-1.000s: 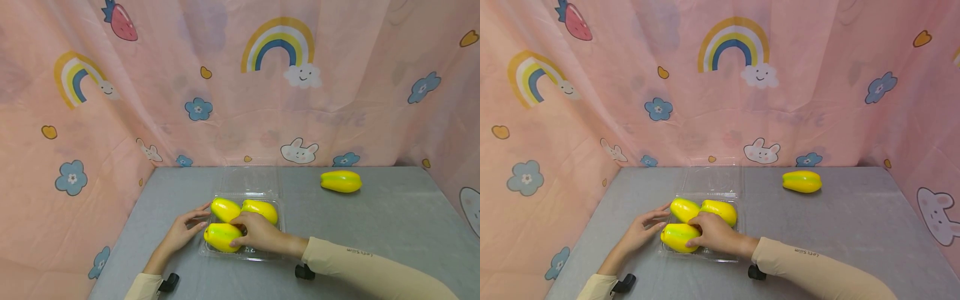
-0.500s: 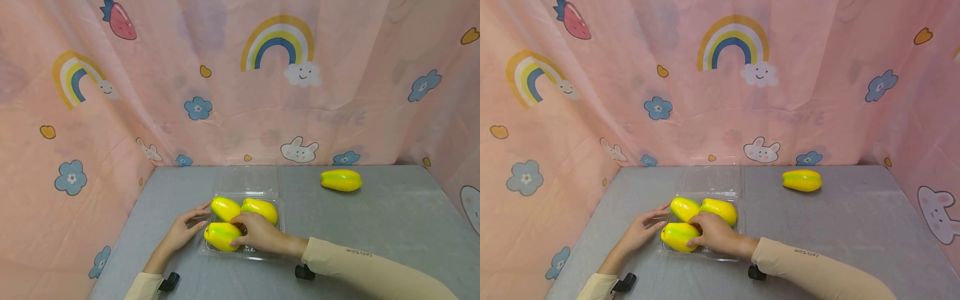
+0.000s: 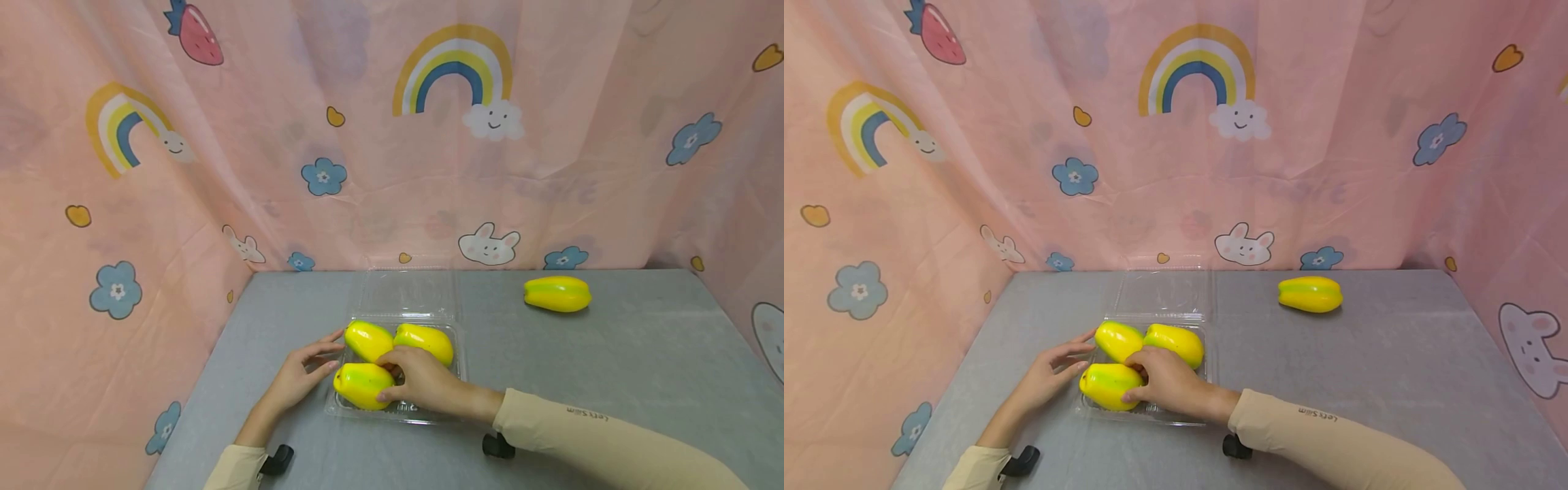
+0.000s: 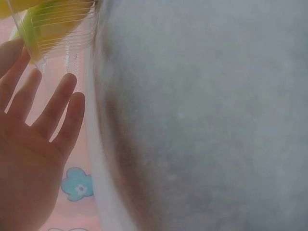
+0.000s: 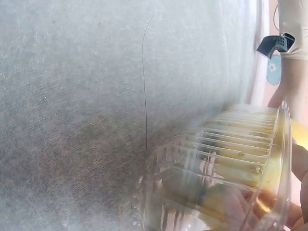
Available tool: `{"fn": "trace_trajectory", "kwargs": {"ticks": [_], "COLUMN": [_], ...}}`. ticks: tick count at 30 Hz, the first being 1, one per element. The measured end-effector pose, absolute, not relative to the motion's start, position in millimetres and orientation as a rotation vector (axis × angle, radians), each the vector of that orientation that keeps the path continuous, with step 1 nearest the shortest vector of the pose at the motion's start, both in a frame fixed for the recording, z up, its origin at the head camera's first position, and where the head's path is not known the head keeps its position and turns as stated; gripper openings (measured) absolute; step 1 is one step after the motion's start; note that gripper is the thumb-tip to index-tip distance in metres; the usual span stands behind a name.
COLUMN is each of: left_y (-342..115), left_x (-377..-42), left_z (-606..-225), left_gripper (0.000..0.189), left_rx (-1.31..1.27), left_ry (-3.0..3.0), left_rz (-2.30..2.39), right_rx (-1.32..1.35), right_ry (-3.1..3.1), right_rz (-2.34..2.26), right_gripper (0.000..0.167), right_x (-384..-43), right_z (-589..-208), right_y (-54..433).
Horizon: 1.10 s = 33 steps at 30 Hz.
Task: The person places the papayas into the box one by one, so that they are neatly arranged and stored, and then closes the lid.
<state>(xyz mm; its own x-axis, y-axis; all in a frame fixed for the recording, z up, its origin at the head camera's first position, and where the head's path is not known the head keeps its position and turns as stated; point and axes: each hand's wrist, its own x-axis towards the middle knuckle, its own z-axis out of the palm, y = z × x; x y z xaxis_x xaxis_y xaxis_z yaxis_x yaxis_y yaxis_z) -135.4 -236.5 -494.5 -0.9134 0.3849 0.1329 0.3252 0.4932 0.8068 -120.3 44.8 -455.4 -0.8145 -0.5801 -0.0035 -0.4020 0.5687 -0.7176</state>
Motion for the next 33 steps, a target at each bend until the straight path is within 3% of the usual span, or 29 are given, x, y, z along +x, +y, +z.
{"fn": "trace_trajectory", "kwargs": {"ticks": [33], "left_y": [-237], "left_x": [-136], "left_z": [-498], "left_gripper": [0.030], "left_rx": [0.634], "left_ry": [2.629], "left_rz": [1.461], "right_rx": [-0.816], "right_ry": [2.520], "right_rz": [-1.257], "right_gripper": [0.056], "right_x": [-119], "right_z": [-446], "right_y": [58]}}
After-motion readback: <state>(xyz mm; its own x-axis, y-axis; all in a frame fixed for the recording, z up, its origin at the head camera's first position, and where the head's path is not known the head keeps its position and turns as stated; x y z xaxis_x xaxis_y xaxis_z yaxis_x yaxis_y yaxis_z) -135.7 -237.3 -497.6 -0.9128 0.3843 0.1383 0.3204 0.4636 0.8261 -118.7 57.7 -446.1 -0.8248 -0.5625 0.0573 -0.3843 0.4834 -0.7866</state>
